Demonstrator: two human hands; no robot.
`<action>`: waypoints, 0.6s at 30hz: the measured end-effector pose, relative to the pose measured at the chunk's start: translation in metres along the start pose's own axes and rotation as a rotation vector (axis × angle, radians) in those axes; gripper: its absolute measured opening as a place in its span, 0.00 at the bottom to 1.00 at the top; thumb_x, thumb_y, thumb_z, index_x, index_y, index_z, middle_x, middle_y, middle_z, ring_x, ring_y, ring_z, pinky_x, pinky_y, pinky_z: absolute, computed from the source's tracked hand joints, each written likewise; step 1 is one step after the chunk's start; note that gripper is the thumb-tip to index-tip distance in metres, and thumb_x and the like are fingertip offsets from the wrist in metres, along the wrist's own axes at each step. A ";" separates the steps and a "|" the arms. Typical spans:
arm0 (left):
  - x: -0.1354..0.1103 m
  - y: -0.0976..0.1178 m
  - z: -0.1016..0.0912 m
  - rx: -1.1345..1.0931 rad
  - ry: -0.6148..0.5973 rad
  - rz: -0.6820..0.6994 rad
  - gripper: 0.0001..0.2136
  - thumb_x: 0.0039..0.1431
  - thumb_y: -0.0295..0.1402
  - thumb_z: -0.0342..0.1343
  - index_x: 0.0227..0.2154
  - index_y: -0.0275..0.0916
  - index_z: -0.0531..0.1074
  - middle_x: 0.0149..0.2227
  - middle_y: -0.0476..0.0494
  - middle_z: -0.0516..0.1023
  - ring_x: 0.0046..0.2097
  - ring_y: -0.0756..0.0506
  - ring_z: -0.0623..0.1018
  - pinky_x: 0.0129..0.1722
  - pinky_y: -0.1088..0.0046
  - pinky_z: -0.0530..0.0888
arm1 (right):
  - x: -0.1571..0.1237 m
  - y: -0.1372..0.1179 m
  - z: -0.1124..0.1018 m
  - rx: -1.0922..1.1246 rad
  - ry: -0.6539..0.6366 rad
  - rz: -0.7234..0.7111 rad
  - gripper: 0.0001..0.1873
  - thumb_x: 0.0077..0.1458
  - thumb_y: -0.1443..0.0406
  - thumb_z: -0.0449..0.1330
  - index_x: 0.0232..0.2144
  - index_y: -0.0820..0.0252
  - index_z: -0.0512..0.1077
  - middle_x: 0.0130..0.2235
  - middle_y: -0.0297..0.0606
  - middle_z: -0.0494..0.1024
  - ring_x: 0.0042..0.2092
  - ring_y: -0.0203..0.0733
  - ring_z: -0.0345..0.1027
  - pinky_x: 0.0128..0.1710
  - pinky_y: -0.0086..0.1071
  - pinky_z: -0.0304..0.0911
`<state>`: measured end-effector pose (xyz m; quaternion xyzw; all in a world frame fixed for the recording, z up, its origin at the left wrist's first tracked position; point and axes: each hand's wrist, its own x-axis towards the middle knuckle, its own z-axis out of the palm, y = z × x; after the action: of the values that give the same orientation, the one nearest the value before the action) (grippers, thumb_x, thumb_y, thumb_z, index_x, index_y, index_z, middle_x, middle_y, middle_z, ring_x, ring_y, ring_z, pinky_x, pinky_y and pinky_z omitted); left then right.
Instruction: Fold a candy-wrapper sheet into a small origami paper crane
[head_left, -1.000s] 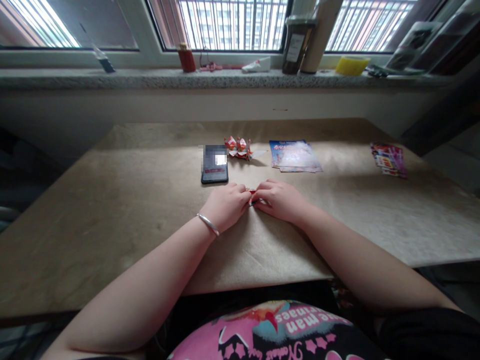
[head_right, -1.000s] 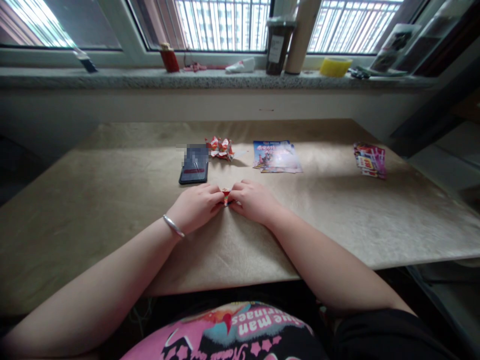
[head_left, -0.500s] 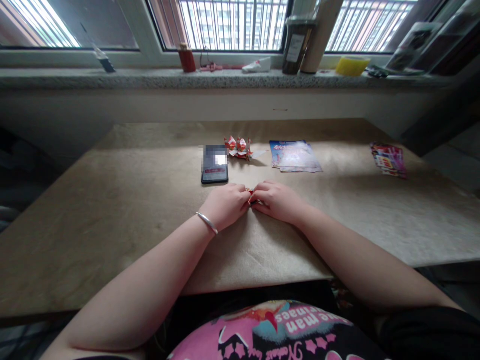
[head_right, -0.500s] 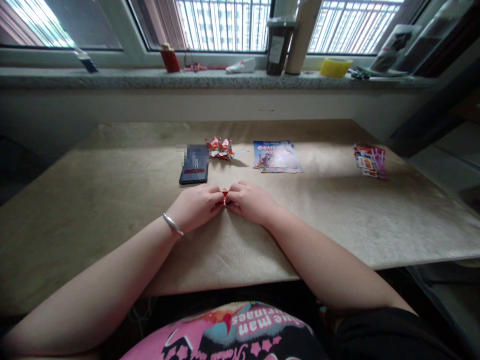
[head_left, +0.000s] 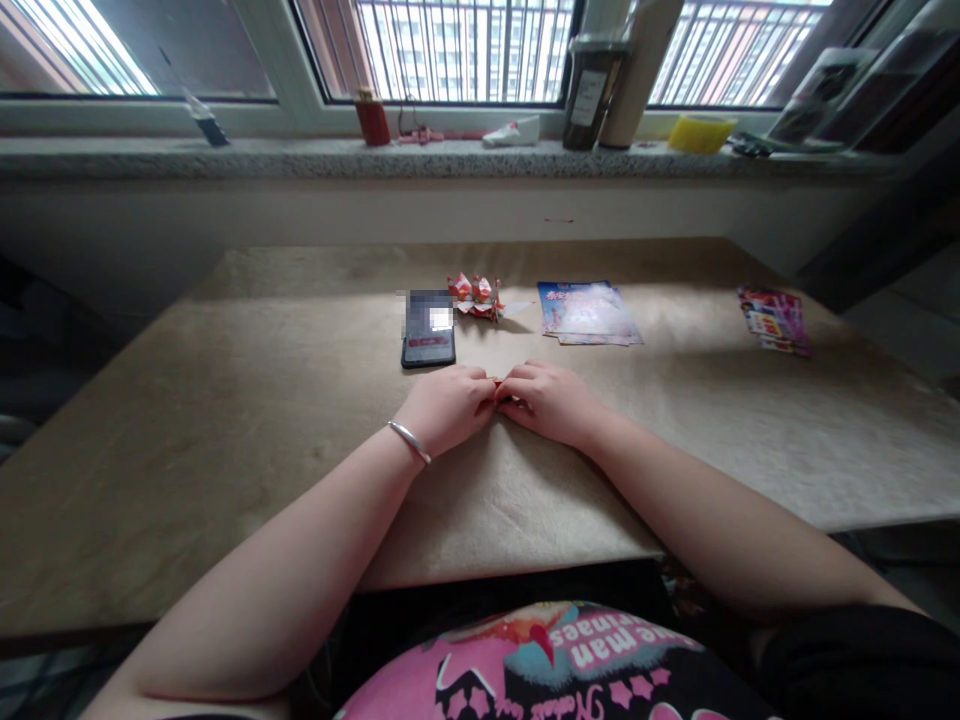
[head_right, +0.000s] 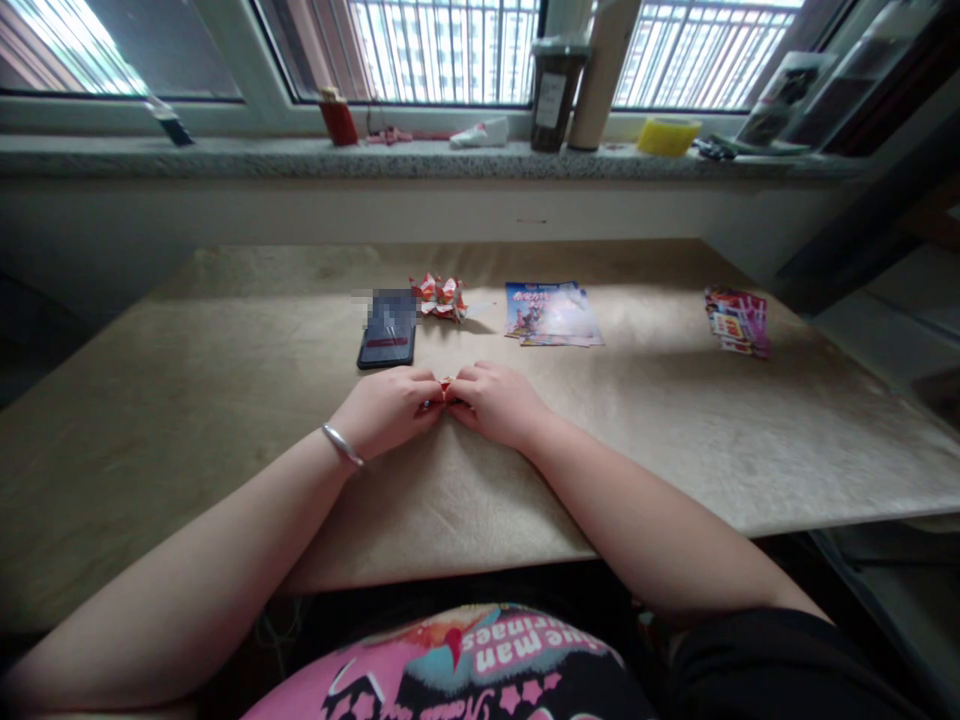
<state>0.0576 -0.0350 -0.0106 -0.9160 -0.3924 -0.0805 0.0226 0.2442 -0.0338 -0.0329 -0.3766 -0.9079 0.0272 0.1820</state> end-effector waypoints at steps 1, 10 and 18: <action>0.000 0.000 0.000 -0.003 -0.004 -0.007 0.09 0.58 0.33 0.50 0.33 0.40 0.75 0.34 0.46 0.76 0.37 0.46 0.76 0.32 0.73 0.69 | 0.000 -0.001 0.000 -0.004 0.003 0.007 0.09 0.56 0.63 0.55 0.36 0.59 0.74 0.36 0.40 0.76 0.38 0.42 0.65 0.37 0.32 0.58; 0.000 -0.002 0.001 -0.009 -0.042 -0.027 0.09 0.59 0.33 0.50 0.33 0.40 0.75 0.34 0.45 0.76 0.37 0.46 0.75 0.33 0.73 0.69 | 0.001 -0.002 0.002 0.035 -0.004 -0.003 0.08 0.55 0.66 0.56 0.33 0.59 0.75 0.35 0.39 0.76 0.38 0.41 0.65 0.38 0.32 0.59; 0.000 -0.002 0.001 -0.019 -0.055 -0.024 0.08 0.59 0.33 0.51 0.33 0.39 0.75 0.34 0.44 0.75 0.36 0.46 0.75 0.34 0.73 0.70 | 0.002 -0.001 0.001 0.037 -0.024 0.061 0.08 0.53 0.66 0.55 0.31 0.60 0.75 0.33 0.39 0.76 0.37 0.41 0.66 0.37 0.31 0.58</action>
<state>0.0560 -0.0332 -0.0121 -0.9133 -0.4029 -0.0592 0.0020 0.2415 -0.0333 -0.0326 -0.4004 -0.8975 0.0539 0.1769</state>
